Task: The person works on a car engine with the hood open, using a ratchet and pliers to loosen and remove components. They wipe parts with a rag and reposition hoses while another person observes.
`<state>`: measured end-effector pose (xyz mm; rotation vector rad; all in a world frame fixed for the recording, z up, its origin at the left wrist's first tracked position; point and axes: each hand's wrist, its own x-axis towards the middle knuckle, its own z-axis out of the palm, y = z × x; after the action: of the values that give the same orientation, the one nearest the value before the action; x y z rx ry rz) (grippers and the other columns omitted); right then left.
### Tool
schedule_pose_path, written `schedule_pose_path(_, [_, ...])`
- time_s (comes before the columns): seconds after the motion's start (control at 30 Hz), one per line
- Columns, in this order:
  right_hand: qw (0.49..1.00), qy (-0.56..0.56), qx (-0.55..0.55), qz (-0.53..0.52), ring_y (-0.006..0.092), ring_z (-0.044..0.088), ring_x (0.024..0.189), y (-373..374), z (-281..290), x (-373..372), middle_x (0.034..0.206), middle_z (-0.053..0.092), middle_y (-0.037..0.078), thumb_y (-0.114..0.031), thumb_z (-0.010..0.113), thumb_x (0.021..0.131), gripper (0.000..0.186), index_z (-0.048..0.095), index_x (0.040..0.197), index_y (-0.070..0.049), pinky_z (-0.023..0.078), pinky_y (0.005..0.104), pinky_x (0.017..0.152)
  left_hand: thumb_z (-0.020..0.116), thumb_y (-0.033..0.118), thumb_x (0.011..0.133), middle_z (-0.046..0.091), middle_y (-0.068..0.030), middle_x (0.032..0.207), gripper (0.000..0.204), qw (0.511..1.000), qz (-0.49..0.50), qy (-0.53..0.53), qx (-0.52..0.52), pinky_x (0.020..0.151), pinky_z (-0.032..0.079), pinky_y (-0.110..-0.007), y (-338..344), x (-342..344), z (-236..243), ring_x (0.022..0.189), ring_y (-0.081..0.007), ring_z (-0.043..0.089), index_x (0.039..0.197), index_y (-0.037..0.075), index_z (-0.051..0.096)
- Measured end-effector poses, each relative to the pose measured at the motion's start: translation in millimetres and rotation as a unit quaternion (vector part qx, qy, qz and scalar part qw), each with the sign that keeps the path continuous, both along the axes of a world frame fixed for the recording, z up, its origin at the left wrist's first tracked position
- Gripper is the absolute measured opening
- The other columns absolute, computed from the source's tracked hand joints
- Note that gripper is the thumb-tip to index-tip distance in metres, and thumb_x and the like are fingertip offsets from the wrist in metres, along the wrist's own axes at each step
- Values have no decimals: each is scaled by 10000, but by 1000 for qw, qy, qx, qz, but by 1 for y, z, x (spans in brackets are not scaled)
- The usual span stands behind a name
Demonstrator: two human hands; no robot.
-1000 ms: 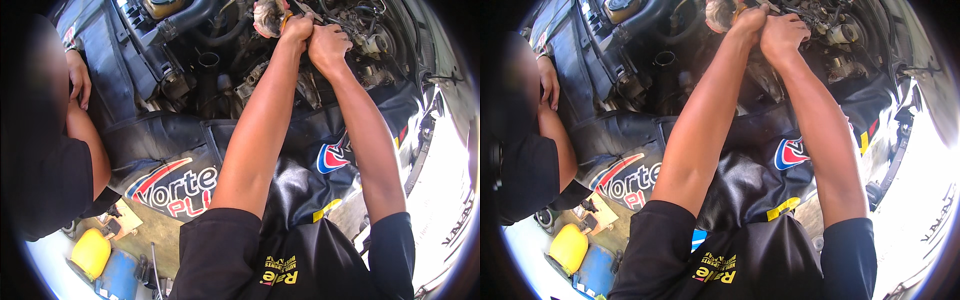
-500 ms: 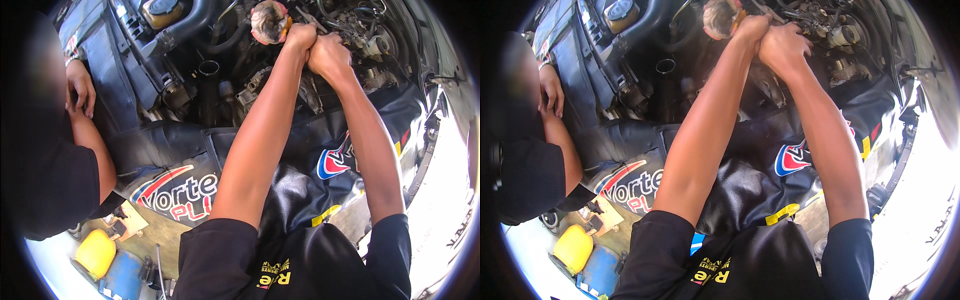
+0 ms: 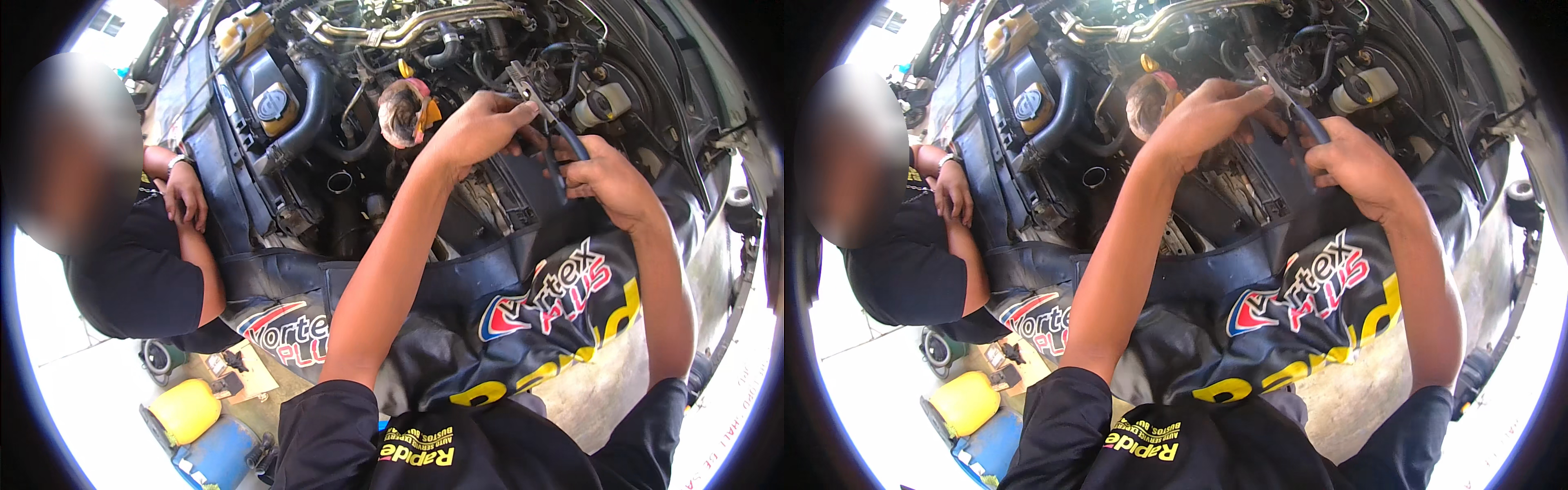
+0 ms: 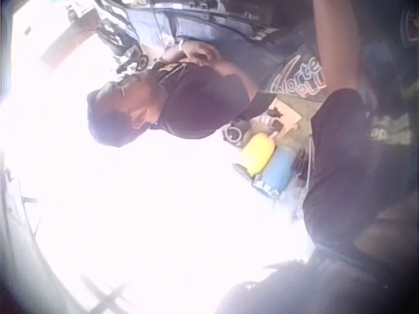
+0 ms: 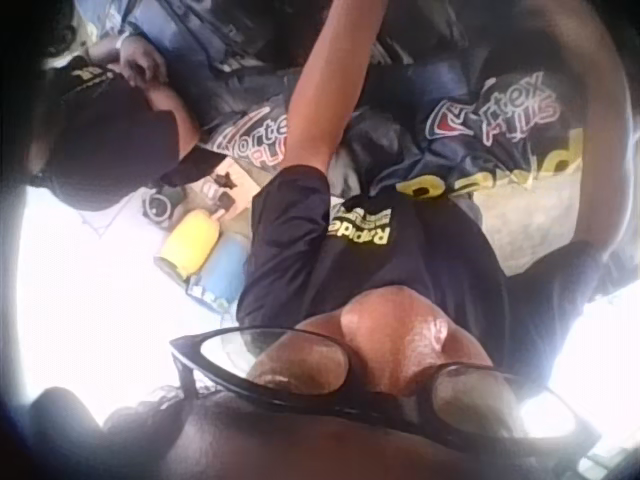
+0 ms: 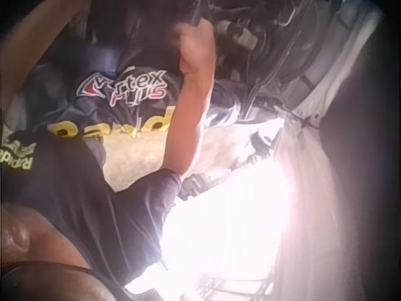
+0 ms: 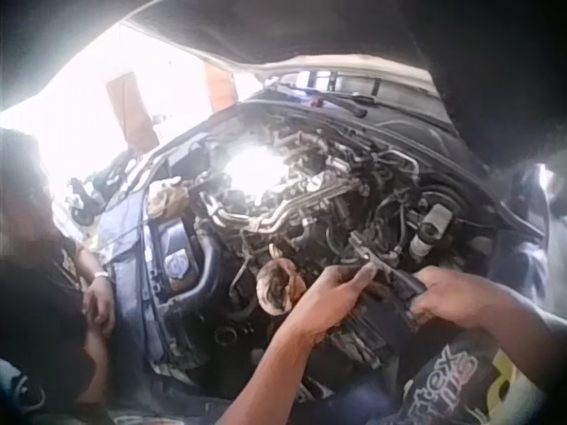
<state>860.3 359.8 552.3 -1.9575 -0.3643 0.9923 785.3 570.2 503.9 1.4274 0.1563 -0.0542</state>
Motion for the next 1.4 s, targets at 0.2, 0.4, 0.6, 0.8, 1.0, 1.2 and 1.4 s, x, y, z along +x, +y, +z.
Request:
schedule_pose_path(0.2, [971,209,114,-5,153,538,826,64,-31,16,861,536,6,-66,614,787,84,581,846,-116,487,491,757,633,479,1006,723,-131,1010,590,974,205,83,42,829,506,-346,4,24,-34,886,-188,631,1156,-87,703])
schedule_pose_path(0.4, [973,184,134,-39,262,508,826,118,-50,27,857,515,84,-58,611,720,79,555,773,-75,426,604,752,602,425,1049,704,-66,942,502,967,221,116,-47,715,507,-281,26,34,-33,818,-120,634,1143,-55,718])
schedule_pose_path(0.6, [972,184,138,-40,250,506,820,119,-53,34,861,516,104,-66,619,721,94,549,783,-55,415,587,762,631,437,1028,687,-61,887,510,959,248,133,20,665,515,-285,29,38,-25,757,-118,633,1096,-57,735])
schedule_pose_path(0.8, [940,261,219,-33,261,508,802,103,-38,34,872,535,95,-86,606,757,41,572,747,-65,411,557,709,642,486,1006,697,-72,866,545,947,256,153,122,719,516,-315,25,36,-7,768,-131,622,1051,-43,763])
schedule_pose_path(1.0, [936,263,229,-41,282,542,909,104,-52,35,904,550,103,-126,632,792,101,586,735,-56,406,672,853,621,465,1025,713,-85,875,521,958,232,124,115,767,503,-300,24,27,-13,822,-128,618,1041,-32,776])
schedule_pose_path(1.2, [939,257,223,-42,309,519,1029,102,-51,35,938,551,109,-126,641,802,106,589,750,-49,329,767,968,603,408,1049,690,-64,867,489,971,227,55,59,740,482,-296,25,31,-31,805,-123,586,1018,-57,752])
schedule_pose_path(1.4, [953,221,207,-8,254,503,964,104,-43,33,941,544,90,-141,662,781,136,579,826,-42,404,598,852,592,406,1055,682,-48,866,475,969,237,44,45,730,473,-287,28,30,-36,806,-106,584,1003,-42,741])
